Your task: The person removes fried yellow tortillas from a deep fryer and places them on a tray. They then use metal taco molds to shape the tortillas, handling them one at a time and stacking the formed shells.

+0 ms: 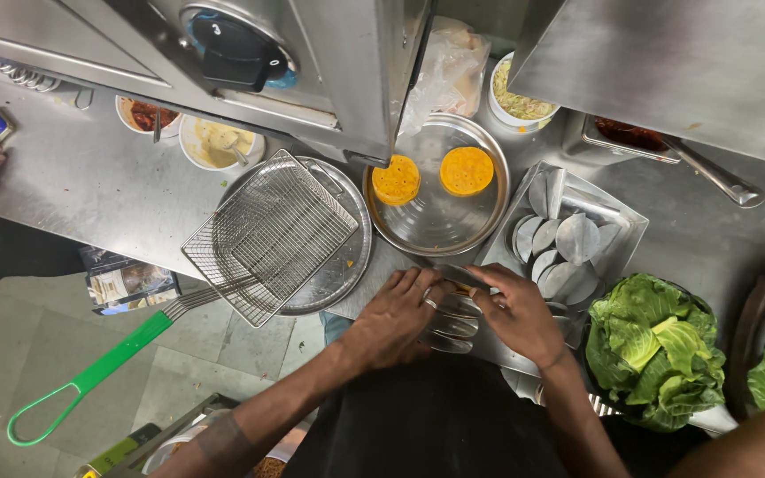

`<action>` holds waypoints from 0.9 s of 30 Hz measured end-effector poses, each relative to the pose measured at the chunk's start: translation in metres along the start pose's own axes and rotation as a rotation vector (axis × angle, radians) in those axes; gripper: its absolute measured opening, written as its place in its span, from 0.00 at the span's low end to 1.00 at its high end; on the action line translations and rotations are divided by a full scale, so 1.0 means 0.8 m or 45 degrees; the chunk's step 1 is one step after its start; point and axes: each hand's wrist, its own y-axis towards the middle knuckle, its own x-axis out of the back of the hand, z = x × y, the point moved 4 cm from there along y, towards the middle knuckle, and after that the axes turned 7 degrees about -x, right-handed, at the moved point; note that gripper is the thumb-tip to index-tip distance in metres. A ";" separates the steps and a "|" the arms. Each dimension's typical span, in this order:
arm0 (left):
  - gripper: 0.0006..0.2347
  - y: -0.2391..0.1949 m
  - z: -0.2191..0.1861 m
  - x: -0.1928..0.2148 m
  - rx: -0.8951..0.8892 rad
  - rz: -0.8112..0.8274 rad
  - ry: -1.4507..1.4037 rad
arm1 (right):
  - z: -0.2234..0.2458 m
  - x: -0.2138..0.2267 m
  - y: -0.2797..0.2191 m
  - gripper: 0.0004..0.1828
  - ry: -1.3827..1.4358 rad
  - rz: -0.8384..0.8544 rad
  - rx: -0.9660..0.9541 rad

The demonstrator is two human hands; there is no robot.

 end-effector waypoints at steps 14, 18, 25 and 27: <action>0.42 0.008 -0.016 0.018 -0.032 -0.180 -0.078 | 0.033 0.010 -0.010 0.24 -0.222 -0.074 0.272; 0.48 0.010 -0.012 0.021 -0.070 -0.132 -0.162 | 0.034 0.011 -0.016 0.25 -0.247 -0.013 0.261; 0.53 0.014 0.000 0.000 -0.040 0.125 -0.220 | 0.038 0.001 -0.019 0.24 -0.241 -0.038 0.315; 0.54 0.013 0.001 -0.001 -0.056 0.102 -0.212 | 0.037 -0.002 -0.018 0.23 -0.257 -0.035 0.282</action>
